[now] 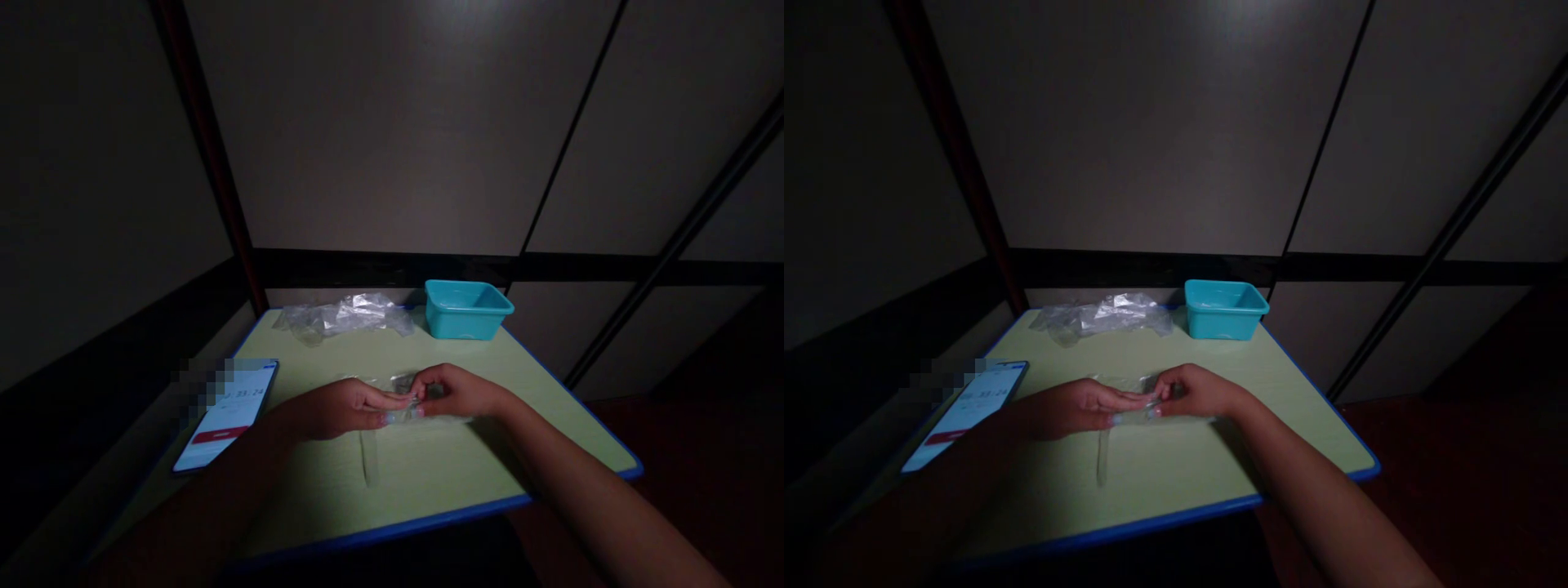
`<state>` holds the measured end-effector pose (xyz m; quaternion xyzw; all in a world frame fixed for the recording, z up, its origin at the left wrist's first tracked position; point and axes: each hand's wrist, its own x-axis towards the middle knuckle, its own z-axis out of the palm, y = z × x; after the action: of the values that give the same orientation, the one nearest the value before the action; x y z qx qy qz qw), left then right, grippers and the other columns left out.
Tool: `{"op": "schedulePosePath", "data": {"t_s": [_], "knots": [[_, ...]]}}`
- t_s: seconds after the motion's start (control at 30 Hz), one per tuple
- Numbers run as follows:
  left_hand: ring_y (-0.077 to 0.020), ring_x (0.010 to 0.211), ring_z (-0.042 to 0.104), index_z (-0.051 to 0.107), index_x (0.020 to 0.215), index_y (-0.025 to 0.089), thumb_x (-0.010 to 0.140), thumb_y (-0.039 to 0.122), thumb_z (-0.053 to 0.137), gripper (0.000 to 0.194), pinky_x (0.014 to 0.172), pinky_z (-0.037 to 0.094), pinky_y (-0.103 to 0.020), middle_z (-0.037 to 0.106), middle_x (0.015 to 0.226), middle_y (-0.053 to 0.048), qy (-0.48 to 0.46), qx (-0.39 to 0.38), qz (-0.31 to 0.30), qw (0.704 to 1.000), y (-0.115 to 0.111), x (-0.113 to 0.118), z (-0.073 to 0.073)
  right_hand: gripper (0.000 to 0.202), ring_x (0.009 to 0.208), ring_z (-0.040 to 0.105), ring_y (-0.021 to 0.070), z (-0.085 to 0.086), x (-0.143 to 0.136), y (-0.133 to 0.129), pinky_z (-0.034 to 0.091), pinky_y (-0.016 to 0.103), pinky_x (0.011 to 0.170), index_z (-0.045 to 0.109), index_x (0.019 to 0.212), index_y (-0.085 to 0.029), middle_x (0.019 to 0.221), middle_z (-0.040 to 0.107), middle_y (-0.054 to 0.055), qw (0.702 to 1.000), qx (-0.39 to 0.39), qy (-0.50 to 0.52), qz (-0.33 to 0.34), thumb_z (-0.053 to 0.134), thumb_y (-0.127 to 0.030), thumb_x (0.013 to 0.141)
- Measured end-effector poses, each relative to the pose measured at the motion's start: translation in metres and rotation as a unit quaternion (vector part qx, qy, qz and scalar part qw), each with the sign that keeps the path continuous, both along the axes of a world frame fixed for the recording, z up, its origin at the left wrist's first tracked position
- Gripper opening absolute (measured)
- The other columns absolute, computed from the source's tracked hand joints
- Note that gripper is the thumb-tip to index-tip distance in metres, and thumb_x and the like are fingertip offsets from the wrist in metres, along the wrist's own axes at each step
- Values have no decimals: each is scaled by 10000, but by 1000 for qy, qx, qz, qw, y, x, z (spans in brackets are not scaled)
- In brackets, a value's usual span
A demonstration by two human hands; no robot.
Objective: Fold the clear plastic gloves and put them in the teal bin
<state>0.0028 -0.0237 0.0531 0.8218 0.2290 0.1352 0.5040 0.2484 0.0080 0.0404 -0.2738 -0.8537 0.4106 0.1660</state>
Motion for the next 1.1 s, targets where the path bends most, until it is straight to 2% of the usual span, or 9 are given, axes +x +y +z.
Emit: {"op": "schedulePosePath", "data": {"t_s": [0.13, 0.33, 0.63, 0.8, 0.93, 1.1], "knots": [[-195, 1282, 368, 457, 1291, 258, 889, 364, 484, 417, 1081, 209, -389, 366, 1406, -37, -22, -6, 9, 1000, 0, 1, -1, 255, 697, 529, 130, -3, -6, -2, 434, 258, 660, 639, 822, -125, 748, 611, 27, 999, 38, 12, -16, 638, -367, 742], [-206, 1242, 425, 539, 1231, 233, 873, 432, 487, 413, 1072, 224, -392, 490, 1328, -55, -45, -40, 38, 997, -1, 3, 0, 302, 662, 529, 133, -8, -6, 0, 433, 266, 643, 629, 740, -128, 700, 618, 31, 997, 21, 46, -58, 635, -431, 735], [-218, 1119, 524, 609, 1150, 169, 862, 428, 508, 400, 1021, 298, -398, 639, 1144, -54, -44, -91, 92, 991, -2, 5, -6, 225, 743, 546, 149, -2, -8, -3, 435, 286, 715, 584, 800, -158, 776, 601, 24, 990, 63, 102, -71, 660, -358, 730], [-228, 1099, 536, 623, 1125, 150, 853, 427, 520, 401, 1000, 321, -397, 656, 1107, -68, -57, -100, 110, 987, -4, 8, -7, 202, 715, 534, 139, -4, -9, -3, 427, 271, 686, 556, 771, -160, 746, 579, 13, 990, 50, 111, -68, 664, -327, 732], [-222, 1143, 508, 577, 1193, 153, 873, 385, 502, 403, 1012, 305, -378, 618, 1177, -87, -71, -98, 102, 987, -3, 9, -7, 179, 701, 529, 130, -8, -9, 0, 424, 260, 667, 557, 795, -158, 741, 571, 9, 989, 37, 126, -66, 649, -304, 749], [-207, 1081, 547, 578, 1188, 173, 879, 359, 491, 371, 979, 340, -357, 609, 1191, -87, -65, -98, 117, 986, -4, 10, -7, 151, 706, 541, 132, -9, -7, 3, 426, 260, 667, 573, 768, -152, 739, 591, 14, 990, 44, 113, -73, 649, -281, 746]]}}
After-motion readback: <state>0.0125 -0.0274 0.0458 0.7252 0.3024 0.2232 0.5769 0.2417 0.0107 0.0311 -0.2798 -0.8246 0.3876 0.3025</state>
